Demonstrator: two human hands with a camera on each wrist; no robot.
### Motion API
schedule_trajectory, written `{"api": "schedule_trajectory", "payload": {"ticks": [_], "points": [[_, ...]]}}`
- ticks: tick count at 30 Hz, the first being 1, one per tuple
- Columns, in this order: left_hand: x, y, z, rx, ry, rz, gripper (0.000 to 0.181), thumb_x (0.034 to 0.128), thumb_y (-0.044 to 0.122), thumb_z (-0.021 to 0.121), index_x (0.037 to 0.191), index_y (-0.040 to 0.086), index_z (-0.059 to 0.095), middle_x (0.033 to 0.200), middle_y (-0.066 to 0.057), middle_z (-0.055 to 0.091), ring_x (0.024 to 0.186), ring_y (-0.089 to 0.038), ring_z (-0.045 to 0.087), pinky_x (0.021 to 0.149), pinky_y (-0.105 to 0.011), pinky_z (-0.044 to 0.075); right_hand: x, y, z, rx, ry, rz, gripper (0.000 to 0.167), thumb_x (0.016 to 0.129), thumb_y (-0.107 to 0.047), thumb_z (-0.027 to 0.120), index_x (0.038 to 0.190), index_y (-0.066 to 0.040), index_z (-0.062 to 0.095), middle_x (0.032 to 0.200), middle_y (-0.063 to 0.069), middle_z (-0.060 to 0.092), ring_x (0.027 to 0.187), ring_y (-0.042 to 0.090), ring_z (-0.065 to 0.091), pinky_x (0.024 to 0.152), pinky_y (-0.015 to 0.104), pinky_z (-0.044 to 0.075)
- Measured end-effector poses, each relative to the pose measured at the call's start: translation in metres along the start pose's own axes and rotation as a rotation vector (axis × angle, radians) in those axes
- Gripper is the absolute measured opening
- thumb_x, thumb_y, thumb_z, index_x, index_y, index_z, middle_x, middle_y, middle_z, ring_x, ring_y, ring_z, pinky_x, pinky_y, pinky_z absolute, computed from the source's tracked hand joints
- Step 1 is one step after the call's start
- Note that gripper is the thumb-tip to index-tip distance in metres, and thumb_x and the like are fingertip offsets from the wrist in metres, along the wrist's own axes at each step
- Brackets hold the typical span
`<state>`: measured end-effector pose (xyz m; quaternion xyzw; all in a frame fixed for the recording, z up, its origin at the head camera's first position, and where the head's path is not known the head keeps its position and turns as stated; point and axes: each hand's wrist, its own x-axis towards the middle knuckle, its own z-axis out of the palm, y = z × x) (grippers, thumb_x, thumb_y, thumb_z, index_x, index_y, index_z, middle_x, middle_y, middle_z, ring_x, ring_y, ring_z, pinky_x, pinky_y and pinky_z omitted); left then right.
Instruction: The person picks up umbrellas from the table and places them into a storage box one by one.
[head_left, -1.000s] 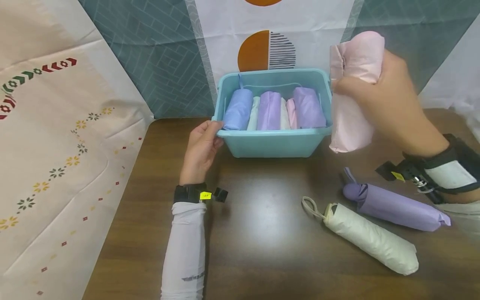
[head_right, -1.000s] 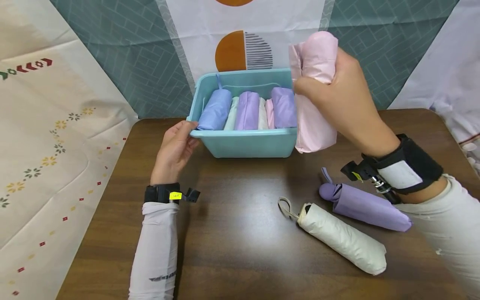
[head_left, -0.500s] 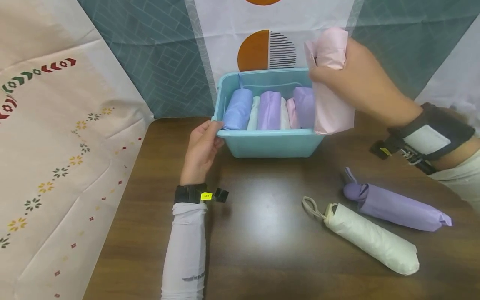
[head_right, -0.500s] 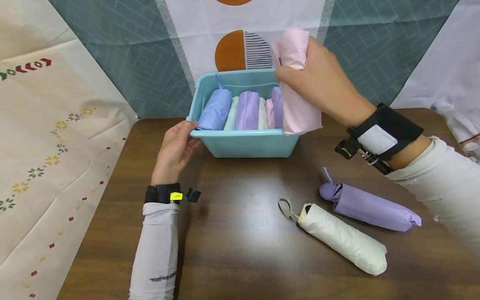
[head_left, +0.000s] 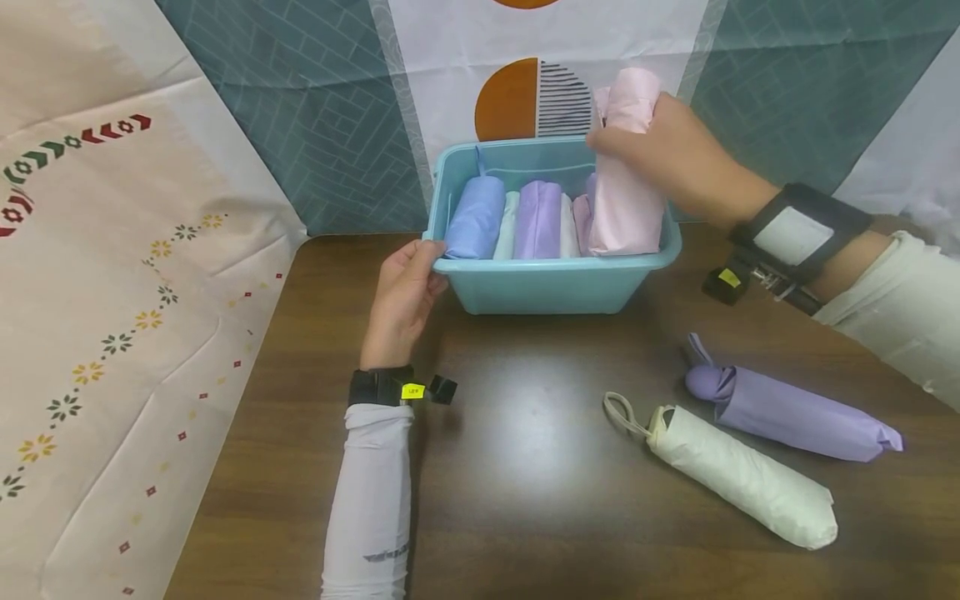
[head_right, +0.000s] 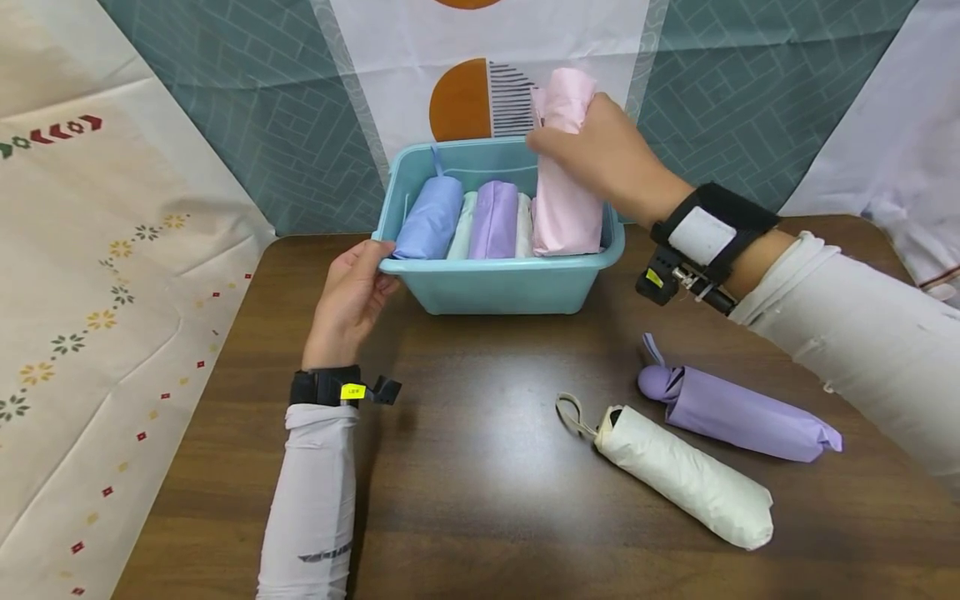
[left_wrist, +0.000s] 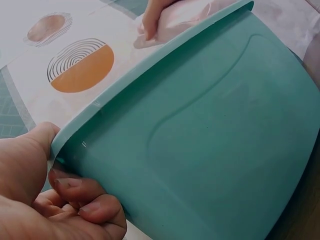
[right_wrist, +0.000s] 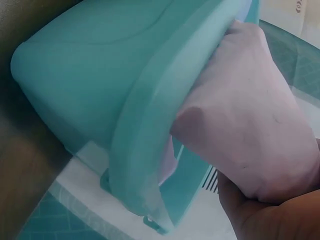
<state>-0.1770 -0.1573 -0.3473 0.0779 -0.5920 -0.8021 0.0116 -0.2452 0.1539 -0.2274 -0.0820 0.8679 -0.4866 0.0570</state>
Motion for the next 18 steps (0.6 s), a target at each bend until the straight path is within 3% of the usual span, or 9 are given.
{"api": "schedule_trajectory", "payload": {"ticks": [11, 18], "points": [[0.0, 0.002, 0.001, 0.01, 0.006, -0.005, 0.025, 0.1, 0.009, 0.061, 0.076, 0.008, 0.054, 0.067, -0.001, 0.042, 0.061, -0.014, 0.041, 0.06, -0.023, 0.037, 0.009, -0.003, 0.004, 0.009, -0.039, 0.031, 0.044, 0.101, -0.044, 0.069, 0.122, -0.011, 0.048, 0.113, 0.01, 0.056, 0.087, 0.019, 0.064, 0.065, 0.03, 0.059], [0.001, 0.0, 0.0, -0.003, 0.012, 0.002, 0.028, 0.1, 0.008, 0.061, 0.073, 0.009, 0.053, 0.067, -0.001, 0.042, 0.061, -0.013, 0.041, 0.06, -0.022, 0.037, 0.016, -0.009, 0.003, -0.024, -0.085, 0.035, 0.053, 0.102, -0.046, 0.065, 0.131, -0.006, 0.046, 0.116, 0.011, 0.055, 0.089, 0.018, 0.065, 0.067, 0.029, 0.059]]}}
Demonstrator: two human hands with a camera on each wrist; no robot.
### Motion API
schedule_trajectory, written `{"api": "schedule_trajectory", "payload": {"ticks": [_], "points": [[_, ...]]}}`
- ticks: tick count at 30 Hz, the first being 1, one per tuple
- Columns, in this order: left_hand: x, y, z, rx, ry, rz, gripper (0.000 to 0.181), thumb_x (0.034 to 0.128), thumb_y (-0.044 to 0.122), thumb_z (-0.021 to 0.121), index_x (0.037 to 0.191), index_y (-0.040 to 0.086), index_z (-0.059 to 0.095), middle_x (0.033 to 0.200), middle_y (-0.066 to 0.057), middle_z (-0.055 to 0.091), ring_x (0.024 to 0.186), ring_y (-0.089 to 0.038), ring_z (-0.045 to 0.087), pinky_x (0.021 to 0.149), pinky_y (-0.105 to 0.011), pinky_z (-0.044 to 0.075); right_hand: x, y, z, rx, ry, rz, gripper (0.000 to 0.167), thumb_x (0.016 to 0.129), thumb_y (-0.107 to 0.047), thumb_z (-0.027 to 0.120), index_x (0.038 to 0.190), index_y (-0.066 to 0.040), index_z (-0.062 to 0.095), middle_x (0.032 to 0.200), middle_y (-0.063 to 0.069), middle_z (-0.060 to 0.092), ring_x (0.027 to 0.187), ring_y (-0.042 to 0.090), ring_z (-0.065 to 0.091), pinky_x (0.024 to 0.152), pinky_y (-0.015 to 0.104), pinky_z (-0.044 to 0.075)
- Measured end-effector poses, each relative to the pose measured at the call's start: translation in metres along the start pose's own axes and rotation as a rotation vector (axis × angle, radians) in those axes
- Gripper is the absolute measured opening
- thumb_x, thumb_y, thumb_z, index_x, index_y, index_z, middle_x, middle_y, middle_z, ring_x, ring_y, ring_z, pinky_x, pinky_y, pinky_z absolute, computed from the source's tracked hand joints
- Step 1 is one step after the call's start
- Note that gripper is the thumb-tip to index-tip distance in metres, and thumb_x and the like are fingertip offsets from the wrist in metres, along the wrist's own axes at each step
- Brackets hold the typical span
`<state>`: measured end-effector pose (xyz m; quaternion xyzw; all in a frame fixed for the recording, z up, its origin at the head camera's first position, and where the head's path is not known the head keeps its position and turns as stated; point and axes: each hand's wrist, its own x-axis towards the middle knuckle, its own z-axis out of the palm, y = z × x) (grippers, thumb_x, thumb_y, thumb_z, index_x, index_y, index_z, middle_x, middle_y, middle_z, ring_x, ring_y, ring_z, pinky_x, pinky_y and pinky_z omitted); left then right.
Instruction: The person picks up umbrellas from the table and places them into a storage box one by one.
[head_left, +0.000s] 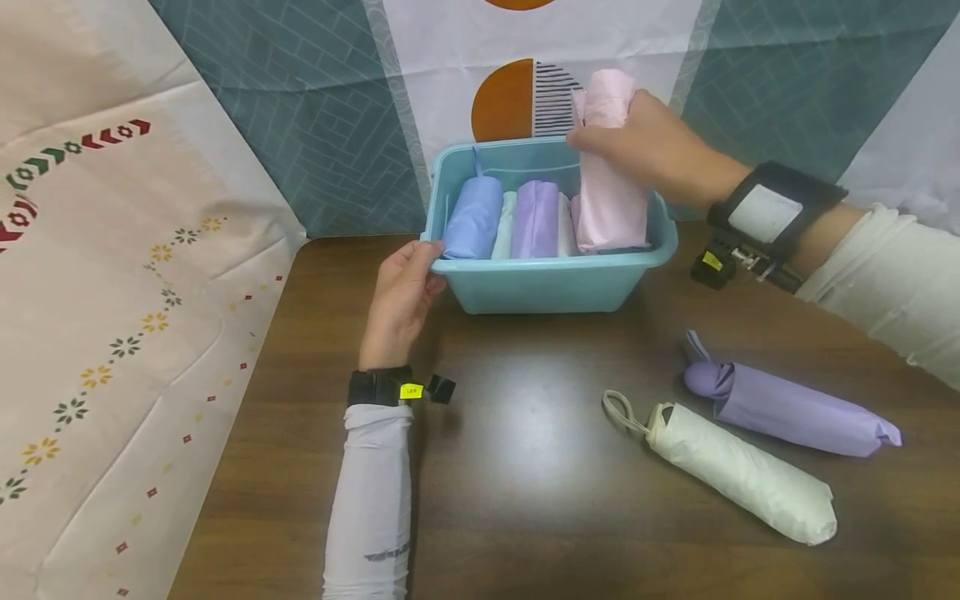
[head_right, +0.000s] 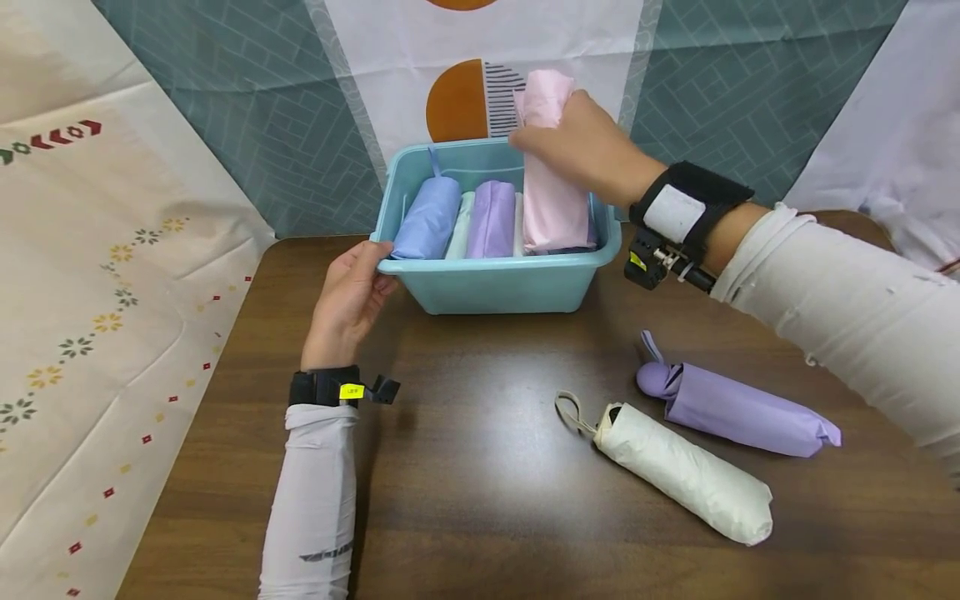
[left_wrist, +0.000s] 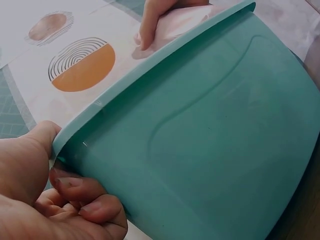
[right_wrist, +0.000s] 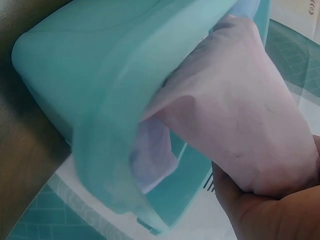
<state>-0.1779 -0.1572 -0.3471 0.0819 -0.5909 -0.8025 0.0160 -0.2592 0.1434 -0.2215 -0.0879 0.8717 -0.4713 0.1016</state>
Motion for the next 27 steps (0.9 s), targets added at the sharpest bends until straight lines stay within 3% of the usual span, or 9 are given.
{"api": "schedule_trajectory", "payload": {"ticks": [7, 16, 20, 27], "points": [[0.0, -0.002, 0.0, -0.009, -0.006, 0.004, 0.03, 0.1002, 0.007, 0.062, 0.072, 0.008, 0.052, 0.066, -0.001, 0.041, 0.06, -0.013, 0.04, 0.059, -0.023, 0.036, 0.002, -0.004, 0.003, -0.004, -0.027, 0.013, 0.061, 0.104, -0.05, 0.059, 0.137, -0.002, 0.042, 0.12, 0.011, 0.051, 0.098, 0.022, 0.061, 0.071, 0.028, 0.058], [0.0, 0.0, -0.002, 0.017, -0.011, -0.008, 0.028, 0.1014, 0.011, 0.062, 0.075, 0.009, 0.054, 0.067, -0.002, 0.042, 0.061, -0.015, 0.042, 0.061, -0.023, 0.038, 0.006, 0.0, 0.01, 0.003, -0.164, 0.081, 0.072, 0.107, -0.054, 0.048, 0.146, 0.002, 0.027, 0.131, 0.015, 0.04, 0.108, 0.023, 0.054, 0.084, 0.032, 0.053], [0.0, -0.001, -0.003, 0.003, -0.009, -0.016, 0.029, 0.1012, 0.01, 0.063, 0.074, 0.009, 0.054, 0.066, -0.002, 0.042, 0.061, -0.015, 0.041, 0.061, -0.024, 0.038, 0.007, 0.004, 0.017, -0.057, -0.24, 0.112, 0.081, 0.107, -0.052, 0.047, 0.153, 0.006, 0.013, 0.144, 0.021, 0.028, 0.117, 0.027, 0.049, 0.092, 0.034, 0.05], [0.002, -0.003, -0.002, -0.002, -0.015, -0.009, 0.029, 0.1006, 0.01, 0.064, 0.073, 0.01, 0.053, 0.066, -0.001, 0.042, 0.06, -0.014, 0.041, 0.061, -0.024, 0.037, 0.011, 0.01, 0.027, -0.236, -0.219, 0.058, 0.077, 0.103, -0.044, 0.057, 0.147, 0.013, 0.031, 0.14, 0.028, 0.039, 0.125, 0.038, 0.046, 0.104, 0.048, 0.044]]}}
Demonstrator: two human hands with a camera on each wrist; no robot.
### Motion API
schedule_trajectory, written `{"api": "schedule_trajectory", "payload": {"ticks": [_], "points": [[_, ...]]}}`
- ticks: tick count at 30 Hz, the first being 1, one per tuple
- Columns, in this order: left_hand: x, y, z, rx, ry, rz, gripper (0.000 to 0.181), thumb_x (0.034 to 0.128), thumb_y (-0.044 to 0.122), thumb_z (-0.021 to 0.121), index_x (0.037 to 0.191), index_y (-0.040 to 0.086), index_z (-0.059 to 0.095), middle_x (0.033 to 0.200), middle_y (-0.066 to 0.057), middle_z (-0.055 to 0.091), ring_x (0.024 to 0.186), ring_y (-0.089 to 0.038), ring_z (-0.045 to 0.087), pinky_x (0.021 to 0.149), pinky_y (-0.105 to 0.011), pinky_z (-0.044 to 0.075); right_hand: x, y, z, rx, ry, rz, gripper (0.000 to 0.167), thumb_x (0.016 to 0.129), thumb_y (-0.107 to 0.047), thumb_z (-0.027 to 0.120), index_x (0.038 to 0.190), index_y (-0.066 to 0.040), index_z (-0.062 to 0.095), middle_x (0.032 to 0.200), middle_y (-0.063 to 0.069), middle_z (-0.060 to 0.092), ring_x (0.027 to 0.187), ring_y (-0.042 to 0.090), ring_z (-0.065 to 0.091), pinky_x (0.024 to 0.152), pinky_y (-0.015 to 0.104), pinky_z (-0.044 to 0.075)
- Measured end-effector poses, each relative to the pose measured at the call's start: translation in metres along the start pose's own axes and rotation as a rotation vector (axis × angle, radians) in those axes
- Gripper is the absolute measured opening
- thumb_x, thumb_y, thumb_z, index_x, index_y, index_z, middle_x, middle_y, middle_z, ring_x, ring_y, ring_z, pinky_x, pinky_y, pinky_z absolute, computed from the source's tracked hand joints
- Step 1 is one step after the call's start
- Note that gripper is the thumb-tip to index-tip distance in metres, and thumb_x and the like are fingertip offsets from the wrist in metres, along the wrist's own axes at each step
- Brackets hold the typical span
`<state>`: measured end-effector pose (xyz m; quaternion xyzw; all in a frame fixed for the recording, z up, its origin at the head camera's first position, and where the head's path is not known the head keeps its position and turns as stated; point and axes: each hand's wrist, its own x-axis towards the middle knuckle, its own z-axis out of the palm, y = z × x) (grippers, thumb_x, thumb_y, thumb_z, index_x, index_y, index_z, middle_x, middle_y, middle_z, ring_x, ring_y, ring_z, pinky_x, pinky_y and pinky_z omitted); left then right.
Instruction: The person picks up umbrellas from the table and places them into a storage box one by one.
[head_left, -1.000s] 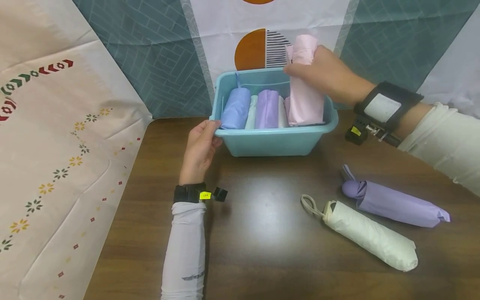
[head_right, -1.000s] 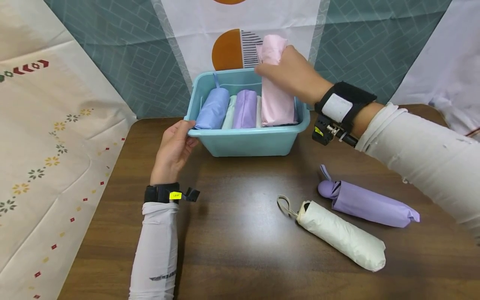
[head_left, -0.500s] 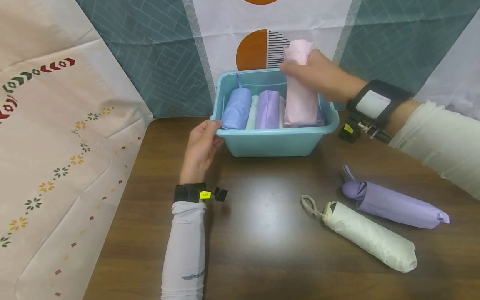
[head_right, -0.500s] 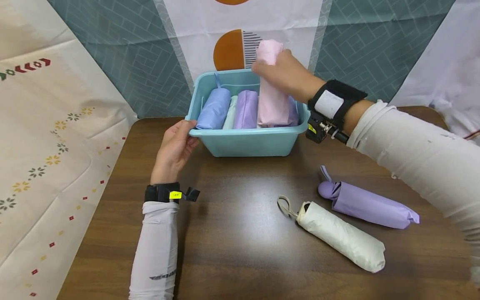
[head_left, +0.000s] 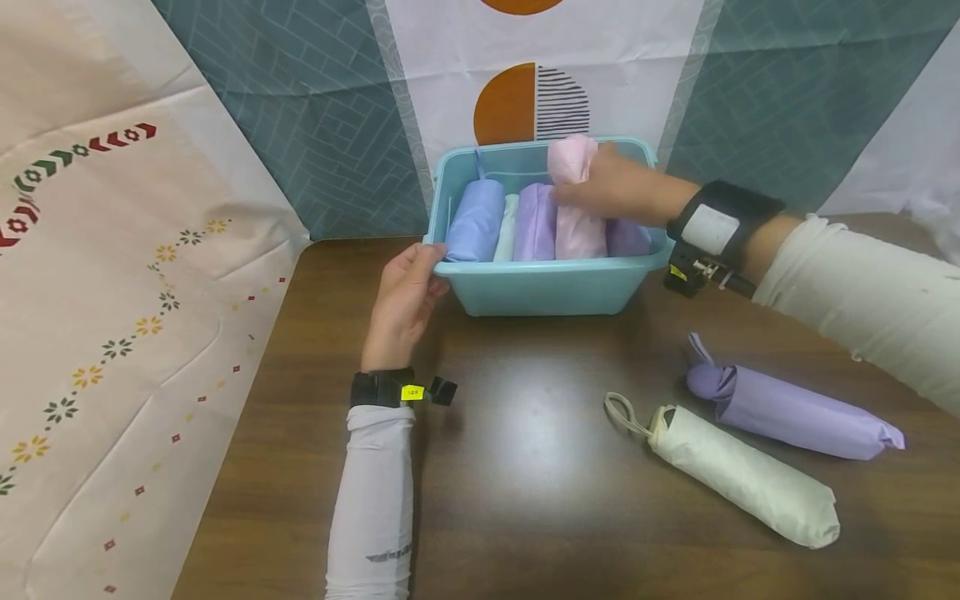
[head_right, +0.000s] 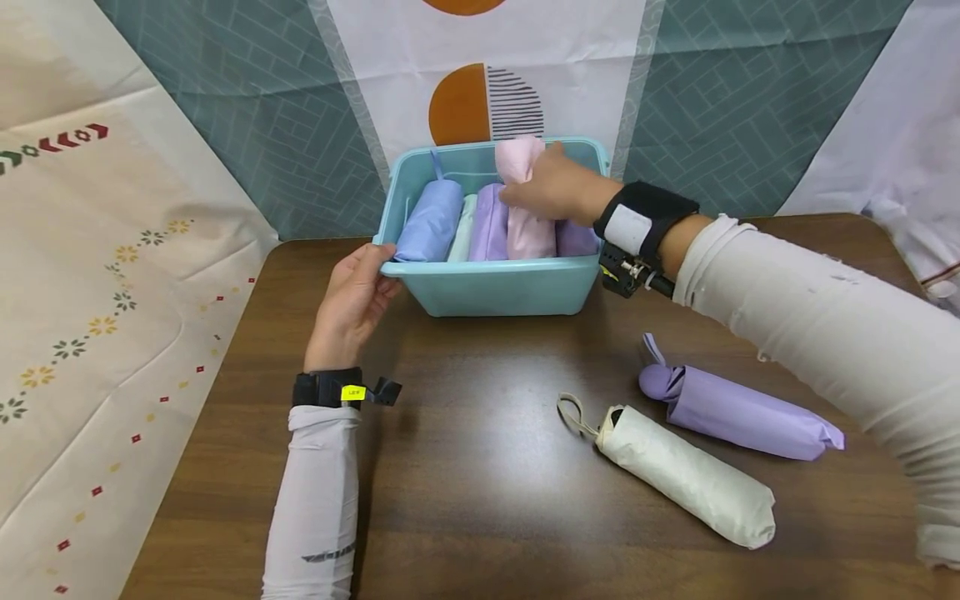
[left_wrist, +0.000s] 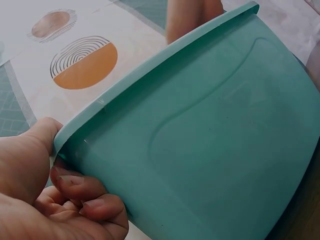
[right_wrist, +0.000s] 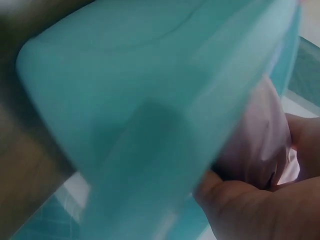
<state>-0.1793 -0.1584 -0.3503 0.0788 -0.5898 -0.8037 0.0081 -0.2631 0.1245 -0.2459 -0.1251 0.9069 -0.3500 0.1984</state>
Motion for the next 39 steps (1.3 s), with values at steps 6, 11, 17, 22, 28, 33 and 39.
{"api": "schedule_trajectory", "payload": {"ticks": [6, 11, 17, 22, 28, 33, 39], "points": [[0.001, -0.002, 0.0, -0.013, -0.009, 0.006, 0.029, 0.1006, 0.009, 0.063, 0.074, 0.01, 0.052, 0.065, -0.001, 0.041, 0.059, -0.014, 0.04, 0.06, -0.024, 0.036, 0.0, 0.002, 0.001, -0.079, -0.037, 0.026, 0.094, 0.104, -0.047, 0.054, 0.155, 0.018, 0.007, 0.148, 0.035, 0.033, 0.131, 0.042, 0.043, 0.114, 0.054, 0.037], [0.0, -0.002, 0.0, -0.017, -0.011, 0.016, 0.027, 0.1006, 0.009, 0.063, 0.076, 0.009, 0.052, 0.066, -0.001, 0.041, 0.059, -0.013, 0.04, 0.06, -0.024, 0.037, 0.004, 0.001, 0.008, -0.191, -0.061, 0.011, 0.093, 0.106, -0.038, 0.054, 0.156, 0.018, -0.002, 0.135, 0.035, 0.048, 0.12, 0.043, 0.054, 0.107, 0.054, 0.043], [0.0, -0.002, 0.0, -0.01, -0.011, 0.019, 0.026, 0.1016, 0.01, 0.062, 0.078, 0.009, 0.053, 0.066, -0.001, 0.041, 0.06, -0.014, 0.041, 0.061, -0.024, 0.038, 0.008, 0.003, 0.014, -0.232, -0.017, -0.029, 0.092, 0.103, -0.02, 0.062, 0.161, 0.008, -0.003, 0.139, 0.037, 0.05, 0.124, 0.044, 0.053, 0.11, 0.055, 0.042], [0.0, -0.002, 0.0, -0.01, -0.019, 0.021, 0.025, 0.1016, 0.011, 0.062, 0.078, 0.009, 0.053, 0.067, -0.001, 0.042, 0.061, -0.015, 0.041, 0.063, -0.025, 0.038, 0.003, 0.008, 0.012, -0.275, 0.012, -0.133, 0.067, 0.103, -0.012, 0.064, 0.156, 0.007, 0.029, 0.142, 0.032, 0.045, 0.126, 0.044, 0.046, 0.11, 0.057, 0.042], [0.001, -0.005, 0.0, -0.023, -0.031, 0.026, 0.026, 0.1014, 0.01, 0.062, 0.077, 0.009, 0.053, 0.065, -0.001, 0.041, 0.06, -0.014, 0.04, 0.062, -0.025, 0.037, -0.001, 0.013, 0.01, -0.331, -0.01, -0.199, 0.043, 0.104, -0.013, 0.065, 0.139, 0.011, 0.059, 0.13, 0.03, 0.062, 0.118, 0.043, 0.054, 0.106, 0.058, 0.044], [0.001, -0.006, 0.0, -0.042, -0.038, 0.033, 0.028, 0.1006, 0.007, 0.062, 0.075, 0.01, 0.051, 0.063, 0.0, 0.04, 0.058, -0.013, 0.039, 0.06, -0.025, 0.036, 0.001, 0.015, 0.011, -0.364, 0.001, -0.218, 0.04, 0.103, -0.013, 0.067, 0.137, 0.01, 0.063, 0.129, 0.03, 0.065, 0.118, 0.043, 0.057, 0.107, 0.059, 0.044], [0.001, -0.005, 0.0, -0.059, -0.026, 0.031, 0.029, 0.0997, 0.006, 0.062, 0.074, 0.01, 0.051, 0.062, 0.001, 0.039, 0.057, -0.013, 0.038, 0.059, -0.024, 0.035, 0.004, 0.017, 0.012, -0.354, 0.013, -0.241, 0.039, 0.103, -0.013, 0.069, 0.135, 0.009, 0.065, 0.127, 0.028, 0.067, 0.115, 0.041, 0.057, 0.106, 0.057, 0.044]]}}
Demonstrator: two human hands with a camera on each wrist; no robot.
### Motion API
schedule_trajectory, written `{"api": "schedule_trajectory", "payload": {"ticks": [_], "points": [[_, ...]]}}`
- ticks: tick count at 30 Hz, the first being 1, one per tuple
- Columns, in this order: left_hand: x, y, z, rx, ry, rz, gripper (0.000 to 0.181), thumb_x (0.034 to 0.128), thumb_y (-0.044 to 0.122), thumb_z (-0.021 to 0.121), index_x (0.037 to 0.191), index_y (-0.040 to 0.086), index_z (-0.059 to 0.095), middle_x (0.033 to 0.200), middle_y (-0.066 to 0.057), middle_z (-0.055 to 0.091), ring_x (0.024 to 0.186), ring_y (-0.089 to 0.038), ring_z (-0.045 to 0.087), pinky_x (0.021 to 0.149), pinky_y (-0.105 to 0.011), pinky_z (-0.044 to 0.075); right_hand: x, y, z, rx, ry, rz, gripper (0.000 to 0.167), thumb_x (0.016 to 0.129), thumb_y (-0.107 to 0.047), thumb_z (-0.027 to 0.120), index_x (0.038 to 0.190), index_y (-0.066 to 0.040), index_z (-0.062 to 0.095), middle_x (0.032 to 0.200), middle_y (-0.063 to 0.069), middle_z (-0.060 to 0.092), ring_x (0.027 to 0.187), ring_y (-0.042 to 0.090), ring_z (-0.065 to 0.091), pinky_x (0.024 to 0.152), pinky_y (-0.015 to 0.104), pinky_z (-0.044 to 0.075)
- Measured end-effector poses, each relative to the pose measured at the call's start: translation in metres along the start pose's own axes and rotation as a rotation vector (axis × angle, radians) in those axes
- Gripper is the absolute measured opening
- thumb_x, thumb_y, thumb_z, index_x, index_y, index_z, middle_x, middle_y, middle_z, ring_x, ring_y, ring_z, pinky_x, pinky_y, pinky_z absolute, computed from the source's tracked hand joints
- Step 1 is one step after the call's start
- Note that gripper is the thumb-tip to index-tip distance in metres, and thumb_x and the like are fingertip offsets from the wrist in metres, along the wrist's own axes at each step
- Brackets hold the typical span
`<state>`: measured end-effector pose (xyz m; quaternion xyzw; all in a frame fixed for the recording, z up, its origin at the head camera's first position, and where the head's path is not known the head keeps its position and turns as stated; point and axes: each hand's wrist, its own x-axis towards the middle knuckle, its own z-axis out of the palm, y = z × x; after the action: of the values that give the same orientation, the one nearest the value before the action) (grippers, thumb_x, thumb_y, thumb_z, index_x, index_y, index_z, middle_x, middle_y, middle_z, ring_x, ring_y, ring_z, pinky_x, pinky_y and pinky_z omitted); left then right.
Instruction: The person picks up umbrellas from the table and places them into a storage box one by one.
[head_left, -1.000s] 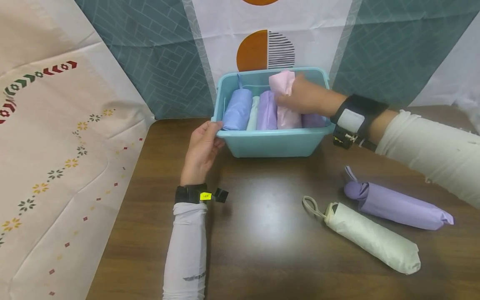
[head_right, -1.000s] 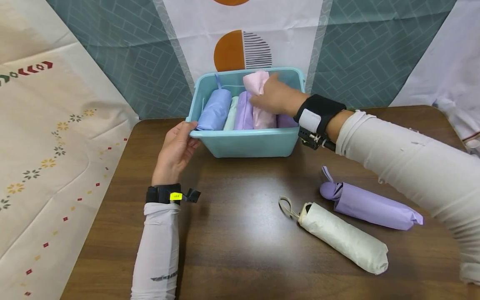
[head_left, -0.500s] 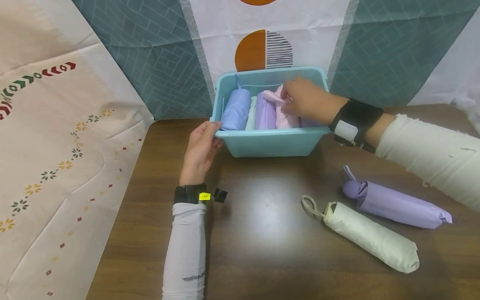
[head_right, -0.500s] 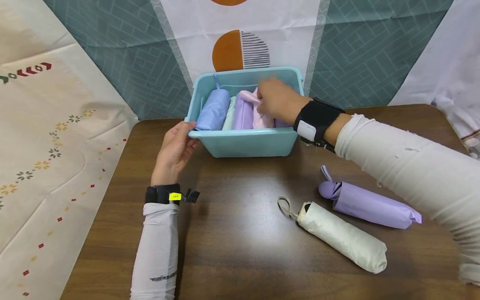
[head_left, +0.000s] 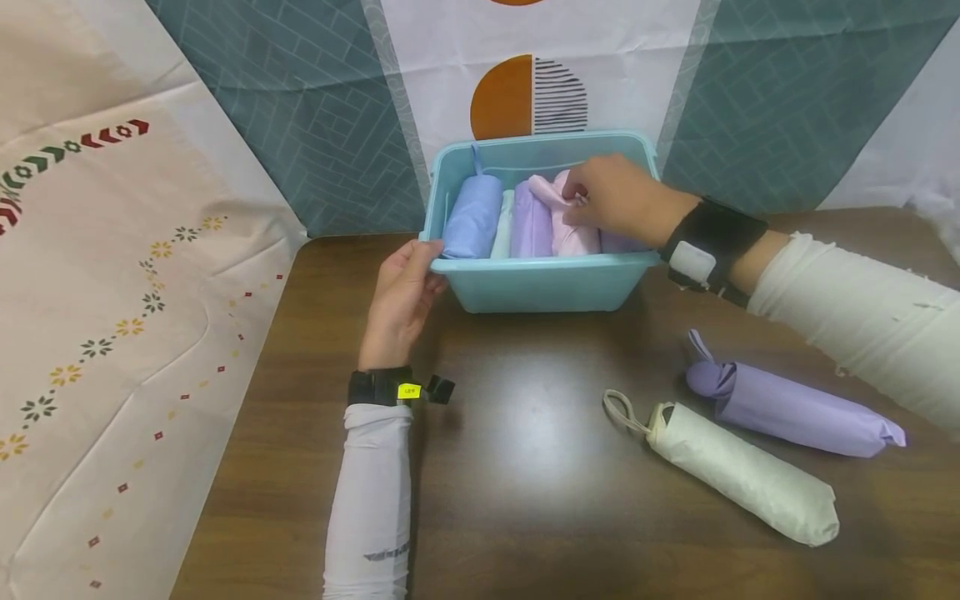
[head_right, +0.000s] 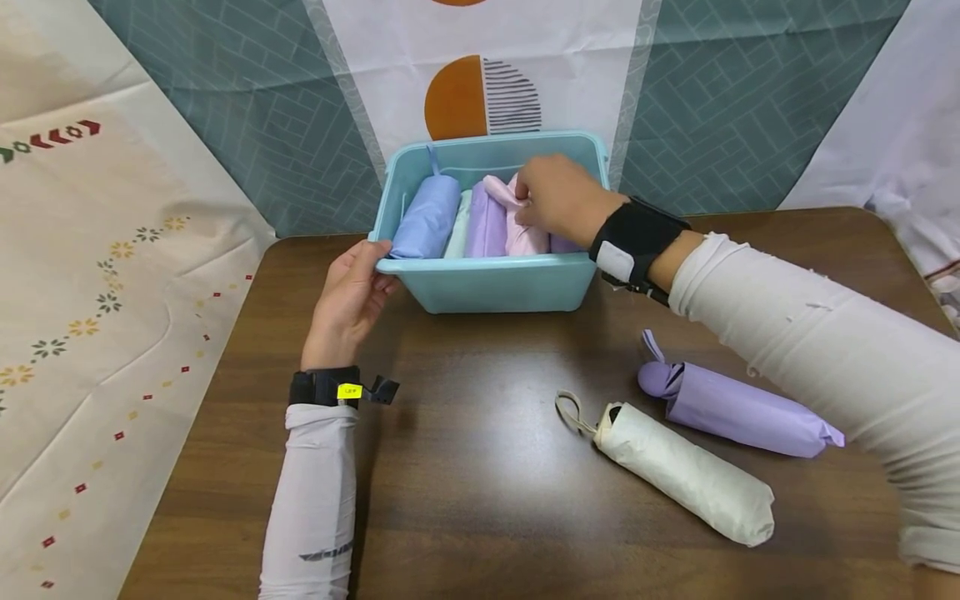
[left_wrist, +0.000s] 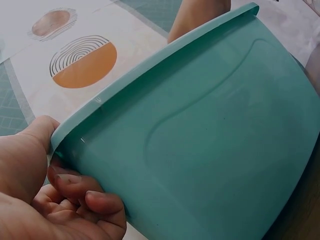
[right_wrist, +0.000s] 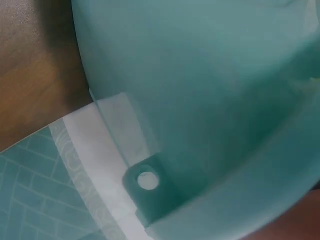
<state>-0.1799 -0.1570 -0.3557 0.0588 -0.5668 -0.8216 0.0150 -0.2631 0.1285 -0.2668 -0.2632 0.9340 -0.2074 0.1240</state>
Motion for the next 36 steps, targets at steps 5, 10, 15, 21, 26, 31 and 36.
{"api": "schedule_trajectory", "payload": {"ticks": [5, 10, 15, 21, 26, 31, 36], "points": [[0.0, 0.001, 0.0, 0.0, 0.004, -0.006, 0.028, 0.0994, 0.007, 0.062, 0.074, 0.009, 0.051, 0.063, 0.0, 0.039, 0.057, -0.013, 0.038, 0.059, -0.024, 0.035, -0.001, 0.005, 0.0, 0.004, 0.014, -0.036, 0.039, 0.103, -0.015, 0.069, 0.134, 0.009, 0.066, 0.122, 0.027, 0.068, 0.111, 0.04, 0.057, 0.1, 0.055, 0.045], [0.0, 0.001, -0.001, 0.004, 0.012, -0.01, 0.028, 0.0992, 0.007, 0.063, 0.074, 0.01, 0.051, 0.064, 0.0, 0.04, 0.058, -0.013, 0.038, 0.059, -0.024, 0.035, -0.004, 0.01, 0.0, -0.002, 0.012, -0.089, 0.038, 0.104, -0.016, 0.065, 0.134, 0.007, 0.066, 0.113, 0.023, 0.068, 0.104, 0.036, 0.056, 0.093, 0.053, 0.046], [0.0, 0.001, -0.001, 0.0, 0.007, -0.004, 0.028, 0.0991, 0.006, 0.062, 0.073, 0.009, 0.051, 0.064, 0.0, 0.039, 0.058, -0.013, 0.038, 0.058, -0.024, 0.034, -0.01, 0.013, -0.002, 0.016, 0.023, -0.125, 0.036, 0.105, -0.014, 0.06, 0.133, 0.008, 0.065, 0.114, 0.024, 0.067, 0.108, 0.038, 0.057, 0.097, 0.056, 0.046], [0.0, 0.003, 0.0, 0.03, 0.007, -0.012, 0.025, 0.0993, 0.008, 0.061, 0.076, 0.009, 0.051, 0.066, -0.001, 0.04, 0.059, -0.014, 0.039, 0.059, -0.023, 0.035, -0.021, 0.016, -0.006, 0.023, 0.046, -0.115, 0.035, 0.106, -0.016, 0.057, 0.134, 0.005, 0.066, 0.126, 0.025, 0.067, 0.118, 0.039, 0.059, 0.104, 0.058, 0.046], [-0.001, 0.006, -0.001, 0.073, 0.031, -0.021, 0.022, 0.0994, 0.009, 0.062, 0.079, 0.008, 0.054, 0.068, -0.001, 0.042, 0.06, -0.014, 0.04, 0.059, -0.023, 0.036, -0.034, 0.022, -0.01, 0.034, 0.108, -0.14, 0.03, 0.106, -0.016, 0.057, 0.127, 0.003, 0.069, 0.12, 0.021, 0.069, 0.111, 0.036, 0.06, 0.099, 0.056, 0.047], [-0.001, 0.006, 0.0, 0.065, 0.036, -0.023, 0.023, 0.0993, 0.007, 0.063, 0.078, 0.008, 0.055, 0.068, -0.001, 0.042, 0.059, -0.013, 0.04, 0.058, -0.022, 0.036, -0.052, 0.025, -0.013, 0.05, 0.15, -0.136, 0.029, 0.108, -0.019, 0.055, 0.126, -0.002, 0.071, 0.119, 0.015, 0.071, 0.107, 0.03, 0.061, 0.094, 0.051, 0.047], [-0.002, 0.007, 0.001, 0.064, 0.035, -0.024, 0.023, 0.0997, 0.007, 0.062, 0.078, 0.008, 0.055, 0.069, -0.001, 0.042, 0.059, -0.013, 0.04, 0.058, -0.022, 0.036, -0.07, 0.023, -0.018, 0.08, 0.172, -0.079, 0.033, 0.11, -0.025, 0.053, 0.13, -0.006, 0.071, 0.122, 0.012, 0.072, 0.112, 0.026, 0.062, 0.094, 0.049, 0.047]]}}
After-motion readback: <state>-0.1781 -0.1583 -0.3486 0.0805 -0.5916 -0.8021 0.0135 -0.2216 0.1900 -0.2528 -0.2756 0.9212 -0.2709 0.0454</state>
